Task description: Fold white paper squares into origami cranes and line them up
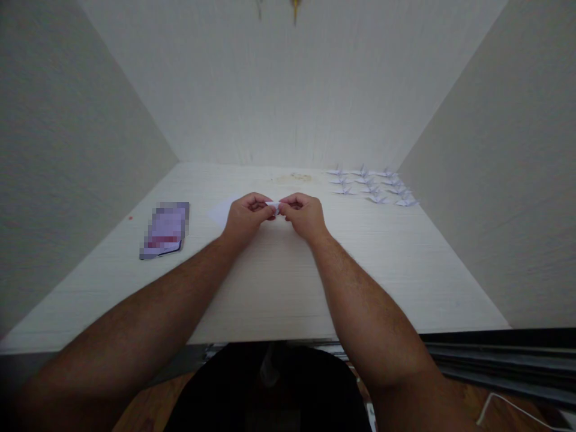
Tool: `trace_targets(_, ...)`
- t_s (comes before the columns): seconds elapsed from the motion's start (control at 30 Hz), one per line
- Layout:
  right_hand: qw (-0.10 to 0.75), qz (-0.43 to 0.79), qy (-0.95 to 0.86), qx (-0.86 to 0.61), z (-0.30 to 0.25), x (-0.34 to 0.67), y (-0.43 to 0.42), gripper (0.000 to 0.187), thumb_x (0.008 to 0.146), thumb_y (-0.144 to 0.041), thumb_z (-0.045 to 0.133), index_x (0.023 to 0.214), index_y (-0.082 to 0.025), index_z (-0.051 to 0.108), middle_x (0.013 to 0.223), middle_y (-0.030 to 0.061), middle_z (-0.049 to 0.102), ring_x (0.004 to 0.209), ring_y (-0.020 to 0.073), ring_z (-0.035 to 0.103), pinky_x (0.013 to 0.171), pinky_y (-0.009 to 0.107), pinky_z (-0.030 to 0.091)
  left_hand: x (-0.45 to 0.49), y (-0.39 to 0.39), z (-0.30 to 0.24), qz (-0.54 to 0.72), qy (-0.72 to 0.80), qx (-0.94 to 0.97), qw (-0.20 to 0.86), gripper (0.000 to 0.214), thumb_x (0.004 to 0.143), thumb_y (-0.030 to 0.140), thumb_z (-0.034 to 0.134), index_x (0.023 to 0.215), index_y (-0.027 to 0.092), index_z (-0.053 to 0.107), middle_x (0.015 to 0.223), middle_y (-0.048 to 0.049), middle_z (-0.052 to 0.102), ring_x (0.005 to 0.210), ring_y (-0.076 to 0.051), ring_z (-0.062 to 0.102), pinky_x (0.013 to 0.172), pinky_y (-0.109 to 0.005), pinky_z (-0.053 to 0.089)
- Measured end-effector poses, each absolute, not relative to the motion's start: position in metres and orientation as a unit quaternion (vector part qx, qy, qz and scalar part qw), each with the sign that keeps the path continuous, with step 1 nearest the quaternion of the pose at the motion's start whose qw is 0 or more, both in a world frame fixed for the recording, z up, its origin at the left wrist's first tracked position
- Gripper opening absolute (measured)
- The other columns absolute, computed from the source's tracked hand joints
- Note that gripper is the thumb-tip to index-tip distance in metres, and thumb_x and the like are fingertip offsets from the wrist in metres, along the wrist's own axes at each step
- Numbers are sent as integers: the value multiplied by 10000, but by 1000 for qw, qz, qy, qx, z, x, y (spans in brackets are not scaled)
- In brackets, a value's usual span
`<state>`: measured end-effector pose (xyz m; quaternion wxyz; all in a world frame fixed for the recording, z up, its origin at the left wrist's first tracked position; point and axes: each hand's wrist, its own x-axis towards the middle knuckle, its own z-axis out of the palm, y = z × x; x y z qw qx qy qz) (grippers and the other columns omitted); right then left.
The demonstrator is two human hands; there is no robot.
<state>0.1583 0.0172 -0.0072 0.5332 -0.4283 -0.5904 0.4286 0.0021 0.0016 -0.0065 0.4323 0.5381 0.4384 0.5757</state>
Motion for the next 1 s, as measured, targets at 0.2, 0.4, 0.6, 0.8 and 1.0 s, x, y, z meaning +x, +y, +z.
trace_targets(0.2,536,442,-588,-415,-5,157,17,212,636,-344,810,724,-183,704,633,4,698,540,114,607,524,252,502,1,1,-7,573,445,525,445,240,637,287,800,775,152,656,687,-17,698,606,-116,650,618,-254,543)
trace_targets(0.4,535,461,-573,-415,-3,157,15,261,609,-359,838,753,-181,713,655,6,710,555,125,636,536,265,528,1,2,-8,582,445,522,437,229,645,266,787,792,155,652,689,-18,705,616,-124,664,630,-259,551)
trace_targets(0.6,537,491,-551,-409,-4,156,14,281,606,-381,854,763,-179,737,688,21,732,587,136,668,572,277,556,-1,3,-10,595,427,537,419,218,649,259,794,798,165,667,708,-8,711,663,-119,664,675,-259,551)
trace_targets(0.8,535,457,-572,-422,-4,156,15,227,636,-350,829,751,-177,739,626,13,705,581,133,652,574,270,531,-1,3,-10,580,443,533,428,235,641,282,800,789,156,667,692,-13,704,645,-127,668,663,-264,548)
trace_targets(1.0,538,417,-595,-427,-4,155,14,137,684,-302,771,737,-185,723,591,1,683,557,127,627,554,261,495,0,1,-7,580,435,515,457,236,635,275,809,773,153,662,678,-20,708,639,-132,683,676,-273,566)
